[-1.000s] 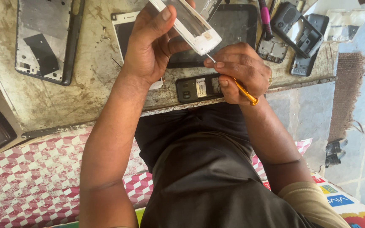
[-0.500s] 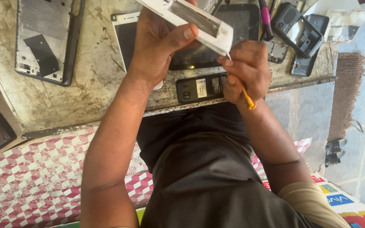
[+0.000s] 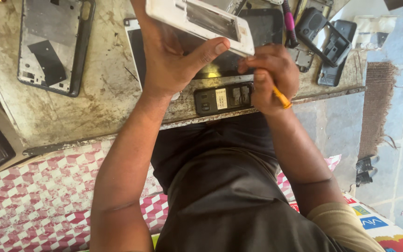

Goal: The person uses a screwdriver to remove screws from a white phone casing and a black phone back cover, then separates the casing halves and manipulates internal components on a cluttered workbench.

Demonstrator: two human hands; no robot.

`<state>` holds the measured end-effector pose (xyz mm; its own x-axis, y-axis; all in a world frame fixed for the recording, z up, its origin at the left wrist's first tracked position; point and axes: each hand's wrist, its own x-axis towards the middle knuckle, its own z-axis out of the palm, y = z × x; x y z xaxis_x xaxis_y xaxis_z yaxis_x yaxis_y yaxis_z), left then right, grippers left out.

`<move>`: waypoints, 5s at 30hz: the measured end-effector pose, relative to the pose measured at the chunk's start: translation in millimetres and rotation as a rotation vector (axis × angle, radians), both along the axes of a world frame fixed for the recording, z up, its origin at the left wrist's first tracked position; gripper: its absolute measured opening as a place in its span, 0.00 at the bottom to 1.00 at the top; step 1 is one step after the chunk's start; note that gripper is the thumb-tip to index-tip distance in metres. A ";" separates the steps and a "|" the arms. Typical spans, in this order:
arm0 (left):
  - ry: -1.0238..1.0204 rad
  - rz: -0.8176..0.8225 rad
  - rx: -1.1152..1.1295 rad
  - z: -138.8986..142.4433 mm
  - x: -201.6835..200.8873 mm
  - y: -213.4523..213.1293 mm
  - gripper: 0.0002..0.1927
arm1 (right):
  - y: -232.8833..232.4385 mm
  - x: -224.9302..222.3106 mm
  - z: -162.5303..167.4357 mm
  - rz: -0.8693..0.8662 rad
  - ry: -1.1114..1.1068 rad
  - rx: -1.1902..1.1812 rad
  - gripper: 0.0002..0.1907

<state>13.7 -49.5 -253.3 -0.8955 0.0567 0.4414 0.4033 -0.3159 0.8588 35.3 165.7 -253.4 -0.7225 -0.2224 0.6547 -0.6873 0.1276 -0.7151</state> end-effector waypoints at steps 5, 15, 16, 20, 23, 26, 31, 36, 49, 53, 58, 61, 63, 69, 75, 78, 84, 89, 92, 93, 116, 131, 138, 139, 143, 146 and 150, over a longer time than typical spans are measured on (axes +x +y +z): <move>0.012 -0.008 0.024 -1.1 0.4 1.2 0.52 | -5.6 2.9 1.7 -0.195 0.229 0.297 0.08; 0.101 0.135 -0.144 -4.1 -0.4 1.9 0.55 | -7.6 0.7 -4.8 -0.127 0.050 0.148 0.09; 0.106 0.191 -0.174 -4.4 -0.5 1.8 0.57 | -7.5 0.9 -5.9 -0.099 -0.009 0.064 0.10; 0.212 0.292 -0.300 -5.4 -0.5 1.3 0.58 | -5.0 1.4 -6.9 -0.011 0.017 -0.058 0.11; 0.305 0.343 -0.401 -5.9 -0.3 0.8 0.57 | -3.1 2.3 -4.6 -0.041 0.003 0.042 0.11; 0.290 0.335 -0.382 -6.3 -0.1 0.4 0.54 | -3.6 3.1 -2.2 -0.044 0.012 0.047 0.11; 0.277 0.339 -0.361 -6.5 0.2 -0.1 0.52 | -1.8 2.3 0.4 -0.044 0.042 0.098 0.10; 0.274 0.321 -0.345 -6.2 0.2 -0.3 0.50 | 0.6 0.7 -3.3 0.038 -0.130 0.001 0.12; 0.264 0.410 -0.399 -2.7 1.3 0.9 0.42 | -12.2 -0.5 10.7 -0.164 0.225 0.383 0.06; 0.214 0.410 -0.361 -0.9 2.6 1.3 0.43 | -18.4 -0.4 19.1 -0.141 0.190 0.383 0.11; 0.187 0.385 -0.354 1.6 4.2 1.5 0.43 | -21.2 0.3 23.6 -0.177 0.278 0.443 0.13; 0.166 0.367 -0.320 3.2 4.9 1.3 0.42 | -24.4 3.4 22.9 -0.252 0.270 0.526 0.14; 0.175 0.384 -0.333 4.3 5.1 1.2 0.42 | -25.4 4.8 22.3 -0.296 0.276 0.559 0.14; 0.211 0.367 -0.372 7.1 4.6 0.9 0.41 | -21.3 7.0 19.7 -0.341 0.281 0.543 0.14; 0.263 0.281 -0.340 9.4 2.9 1.7 0.37 | -9.6 2.5 12.9 -0.086 -0.016 0.227 0.14; 0.320 0.266 -0.339 10.2 2.2 2.9 0.38 | -9.4 3.5 7.7 -0.066 -0.136 0.081 0.12; 0.196 0.293 -0.263 11.6 1.4 6.2 0.38 | -17.3 3.2 8.1 -0.288 0.294 0.468 0.09; 0.150 0.256 -0.214 12.9 1.4 8.6 0.38 | -18.6 6.0 19.0 -0.321 0.219 0.559 0.10; 0.178 0.264 -0.245 13.8 1.3 9.3 0.39 | -21.2 5.7 20.0 -0.271 0.210 0.540 0.12; 0.188 0.265 -0.256 14.1 1.3 9.3 0.39 | -21.2 4.9 19.4 -0.262 0.204 0.511 0.11; 0.283 0.344 -0.508 20.2 4.3 12.9 0.39 | -0.2 1.0 4.9 -0.104 0.251 0.103 0.11; 0.215 0.370 -0.441 20.1 4.0 10.5 0.38 | -22.9 3.8 28.0 -0.319 0.439 0.461 0.10; 0.256 0.375 -0.507 20.8 2.7 7.4 0.38 | -14.0 -3.8 44.8 -0.086 0.001 0.298 0.06; 0.261 0.362 -0.487 20.9 2.6 7.0 0.38 | -11.4 -5.2 48.3 -0.049 -0.033 0.287 0.07; 0.244 0.345 -0.465 21.4 2.9 6.0 0.39 | -12.0 -5.7 56.5 -0.024 -0.051 0.316 0.07; 0.210 0.343 -0.420 21.7 3.9 5.4 0.40 | -21.9 -0.1 56.4 -0.116 0.233 0.349 0.07; 0.139 0.283 -0.315 21.8 5.7 4.6 0.38 | -28.5 5.0 58.3 -0.134 0.247 0.336 0.08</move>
